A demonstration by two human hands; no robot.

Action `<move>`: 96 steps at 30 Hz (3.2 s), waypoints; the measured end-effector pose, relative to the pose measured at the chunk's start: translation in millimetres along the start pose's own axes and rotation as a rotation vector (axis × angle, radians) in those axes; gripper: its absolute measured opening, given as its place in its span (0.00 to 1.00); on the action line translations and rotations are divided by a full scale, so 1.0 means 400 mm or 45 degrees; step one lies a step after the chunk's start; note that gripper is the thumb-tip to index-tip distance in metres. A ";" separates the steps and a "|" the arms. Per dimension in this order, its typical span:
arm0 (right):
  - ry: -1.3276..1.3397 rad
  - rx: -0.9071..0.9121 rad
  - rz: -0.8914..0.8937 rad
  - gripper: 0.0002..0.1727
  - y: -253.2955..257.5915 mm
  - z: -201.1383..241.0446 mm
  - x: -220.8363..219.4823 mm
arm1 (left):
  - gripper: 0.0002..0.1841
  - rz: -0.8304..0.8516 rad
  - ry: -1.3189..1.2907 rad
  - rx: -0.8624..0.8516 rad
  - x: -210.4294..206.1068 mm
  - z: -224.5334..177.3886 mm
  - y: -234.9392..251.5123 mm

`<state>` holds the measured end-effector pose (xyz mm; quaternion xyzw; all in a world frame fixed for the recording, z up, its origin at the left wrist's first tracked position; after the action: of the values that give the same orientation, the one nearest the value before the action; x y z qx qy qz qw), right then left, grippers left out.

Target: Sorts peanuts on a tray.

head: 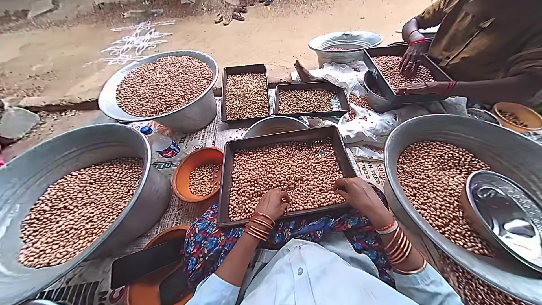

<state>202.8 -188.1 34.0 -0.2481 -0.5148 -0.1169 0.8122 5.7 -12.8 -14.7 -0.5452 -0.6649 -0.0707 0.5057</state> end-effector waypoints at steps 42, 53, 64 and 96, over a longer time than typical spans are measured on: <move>-0.115 0.063 0.131 0.25 0.163 0.081 0.055 | 0.20 -0.890 0.105 0.523 0.212 0.174 -0.186; -0.288 0.045 0.457 0.34 0.133 0.042 -0.031 | 0.35 0.023 0.154 0.529 0.047 -0.005 -0.036; 0.699 0.397 -0.049 0.22 0.120 -0.022 -0.014 | 0.16 -0.493 -0.219 0.029 0.180 -0.084 0.098; -0.032 -0.063 0.349 0.39 0.153 0.138 -0.072 | 0.36 -0.170 0.173 0.419 0.072 -0.004 0.058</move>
<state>174.4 -109.1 10.2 -0.3375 -0.4831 -0.0142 0.8078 28.1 13.9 -3.0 -0.4038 -0.6665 -0.0308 0.6259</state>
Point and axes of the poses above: each hand's wrist, its own y-axis towards the middle knuckle, its own x-axis out of the back of the hand, z = x × y, the point moved 3 cm from there along y, towards the middle knuckle, and after that the axes turned 2 degrees about -y, right-handed, at the moved point
